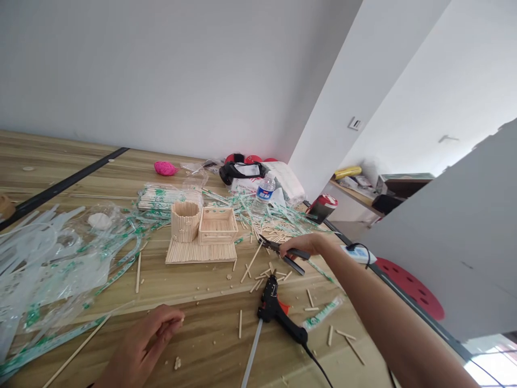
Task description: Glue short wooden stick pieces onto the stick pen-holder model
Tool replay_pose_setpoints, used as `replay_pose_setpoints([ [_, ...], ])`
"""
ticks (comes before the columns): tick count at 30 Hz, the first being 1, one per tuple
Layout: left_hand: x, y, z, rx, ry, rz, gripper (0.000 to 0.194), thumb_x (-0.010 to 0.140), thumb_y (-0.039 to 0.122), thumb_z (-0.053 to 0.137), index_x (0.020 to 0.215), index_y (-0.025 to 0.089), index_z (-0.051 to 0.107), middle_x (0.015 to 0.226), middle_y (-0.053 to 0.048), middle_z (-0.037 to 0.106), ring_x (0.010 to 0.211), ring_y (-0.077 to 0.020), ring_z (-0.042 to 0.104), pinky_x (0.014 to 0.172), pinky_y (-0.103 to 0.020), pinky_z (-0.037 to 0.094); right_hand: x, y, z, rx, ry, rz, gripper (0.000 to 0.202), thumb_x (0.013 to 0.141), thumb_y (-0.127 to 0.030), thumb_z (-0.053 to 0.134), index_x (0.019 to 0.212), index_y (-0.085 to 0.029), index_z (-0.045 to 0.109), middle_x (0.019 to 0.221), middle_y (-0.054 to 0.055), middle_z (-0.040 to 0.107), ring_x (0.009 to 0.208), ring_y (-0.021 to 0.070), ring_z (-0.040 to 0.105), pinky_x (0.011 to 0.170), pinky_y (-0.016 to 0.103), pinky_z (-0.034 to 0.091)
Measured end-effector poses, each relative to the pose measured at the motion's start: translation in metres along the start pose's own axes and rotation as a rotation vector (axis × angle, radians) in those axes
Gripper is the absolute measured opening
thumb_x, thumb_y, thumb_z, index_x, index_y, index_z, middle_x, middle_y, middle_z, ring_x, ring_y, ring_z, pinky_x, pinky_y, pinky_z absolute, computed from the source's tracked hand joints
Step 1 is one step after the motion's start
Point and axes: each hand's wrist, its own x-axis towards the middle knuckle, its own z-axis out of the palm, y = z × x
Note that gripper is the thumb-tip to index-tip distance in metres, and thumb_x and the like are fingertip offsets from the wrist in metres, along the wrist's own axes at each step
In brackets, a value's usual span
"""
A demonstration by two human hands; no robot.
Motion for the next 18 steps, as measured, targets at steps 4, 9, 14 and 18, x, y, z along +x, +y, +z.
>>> replay_pose_setpoints([
  [4,-0.001,-0.001,0.001,0.026,0.0,-0.056,0.013,0.092,0.033,0.046,0.091,0.026,0.057,0.075,0.002,0.068,0.064,-0.0131,0.066,0.06,-0.019,0.053,-0.009,0.002,0.007,-0.035,-0.11,0.012,0.021,0.091,-0.031,0.053,0.098,-0.014,0.061,0.088,0.003,0.065,0.071,0.0137,0.063,0.062,0.03,0.053],
  [9,-0.004,-0.002,0.001,0.048,-0.021,-0.086,0.009,0.092,0.032,0.046,0.095,0.028,0.054,0.076,0.004,0.069,0.064,-0.0133,0.067,0.06,-0.019,0.053,-0.027,0.0,0.007,-0.124,0.134,-0.143,0.021,0.082,-0.027,0.047,0.086,-0.015,0.063,0.068,0.003,0.063,0.066,0.0171,0.061,0.057,0.026,0.047],
  [14,-0.004,-0.002,0.001,0.046,-0.024,-0.08,0.009,0.092,0.032,0.047,0.095,0.028,0.054,0.076,0.005,0.069,0.065,-0.0124,0.067,0.06,-0.018,0.053,-0.049,-0.004,0.01,-0.389,0.592,-0.238,0.044,0.065,-0.031,0.059,0.104,-0.011,0.056,0.104,0.015,0.056,0.092,0.0312,0.055,0.073,0.036,0.041],
  [18,-0.004,-0.001,0.002,0.035,-0.026,-0.083,0.009,0.091,0.032,0.048,0.093,0.027,0.055,0.075,0.005,0.069,0.064,-0.0122,0.066,0.06,-0.017,0.052,-0.069,-0.008,0.019,-0.53,0.78,-0.334,0.06,0.062,-0.029,0.059,0.119,-0.012,0.049,0.114,0.016,0.048,0.102,0.035,0.05,0.085,0.041,0.036],
])
